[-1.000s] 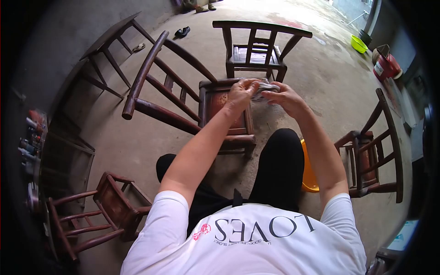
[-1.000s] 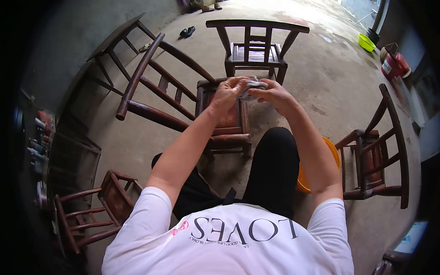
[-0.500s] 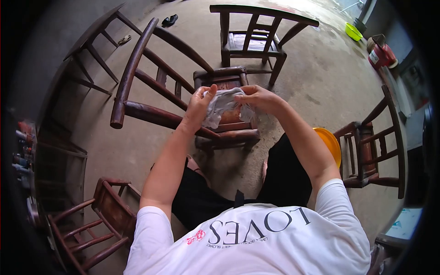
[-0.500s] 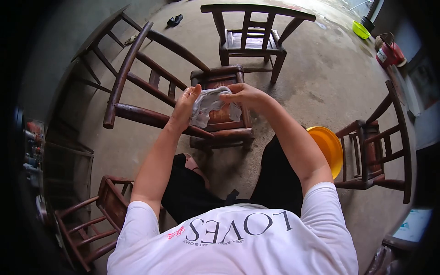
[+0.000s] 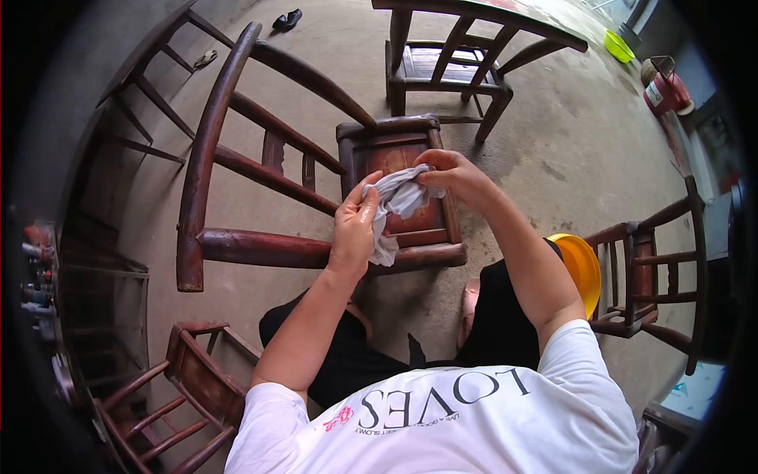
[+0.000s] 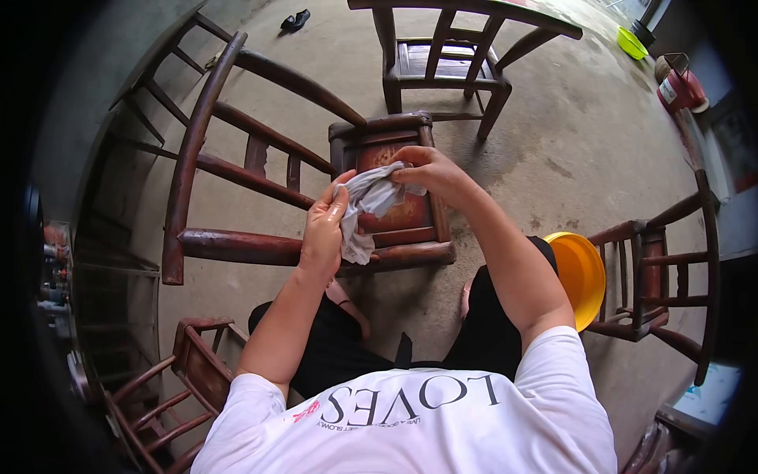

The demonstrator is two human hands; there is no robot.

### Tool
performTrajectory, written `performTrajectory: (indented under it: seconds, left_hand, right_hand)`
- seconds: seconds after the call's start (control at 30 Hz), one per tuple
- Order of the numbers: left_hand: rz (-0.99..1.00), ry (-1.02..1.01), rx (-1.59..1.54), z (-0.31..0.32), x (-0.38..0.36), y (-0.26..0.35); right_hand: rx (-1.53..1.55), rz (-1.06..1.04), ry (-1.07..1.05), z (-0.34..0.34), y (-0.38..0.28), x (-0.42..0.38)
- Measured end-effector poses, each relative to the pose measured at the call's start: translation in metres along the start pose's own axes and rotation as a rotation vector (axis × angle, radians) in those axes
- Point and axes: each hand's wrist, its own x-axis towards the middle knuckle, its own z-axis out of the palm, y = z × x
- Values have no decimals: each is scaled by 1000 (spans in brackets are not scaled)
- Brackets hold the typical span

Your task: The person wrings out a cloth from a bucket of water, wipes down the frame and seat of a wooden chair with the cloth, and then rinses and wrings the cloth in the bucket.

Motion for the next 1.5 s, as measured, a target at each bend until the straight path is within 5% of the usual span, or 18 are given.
performTrajectory:
  seconds: [0.03, 0.1, 0.17, 0.23, 0.4, 0.57, 0.7, 0.77, 0.93, 1.0, 1.03, 1.1, 1.17, 1.2, 1.27, 1.33, 1.37, 1.5]
  left_hand:
    - [0, 1, -1, -9, 8, -12]
    - [828, 209, 949, -14, 15, -18]
    - [779, 222, 914, -9, 8, -17]
    - [431, 130, 547, 0, -1, -10]
    - [427, -68, 367, 10, -8, -6]
    - [271, -239, 369, 2, -11, -1]
    - [331, -71, 534, 4, -9, 3]
    - [936, 74, 887, 2, -4, 2]
    - [950, -52, 614, -10, -47, 14]
    - [1329, 52, 822, -20, -62, 21]
    - [1324, 53, 826, -24, -66, 25]
    - [1712, 397, 942, -33, -71, 34]
    - [1887, 541, 970, -51, -71, 47]
    - [1949, 583, 996, -56, -73, 55]
    - [1931, 708, 989, -72, -79, 65]
    - [1878, 829, 1036, -82, -84, 78]
    - [1880, 831, 1036, -84, -85, 79]
    - [1371, 733, 310, -80, -79, 69]
  right_hand:
    - [0, 1, -1, -3, 1, -1]
    - [-221, -32, -81, -7, 3, -4]
    - [-253, -26, -121, -9, 1, -10]
    - [-276, -23, -163, -9, -3, -16]
    - [136, -12, -258, 16, -20, -45]
    - [-26, -47, -246, 9, -5, -41]
    - [97, 6, -113, 2, -2, -39]
    - [527, -132, -18, -3, -5, -40]
    - [405, -49, -60, 3, 10, -30]
    - [297, -12, -100, 23, 24, -22]
    - [183, 24, -137, 32, 34, -15]
    - [-119, -26, -178, 46, 59, 3]
    - [-268, 23, -317, 58, 78, 10]
    - [-393, -144, -377, 62, 99, 22]
    - [-518, -319, -439, 70, 115, 29]
    - [-1211, -683, -277, 79, 119, 20]
    - [-1211, -686, -277, 80, 118, 22]
    - [-1317, -604, -420, 83, 111, 30]
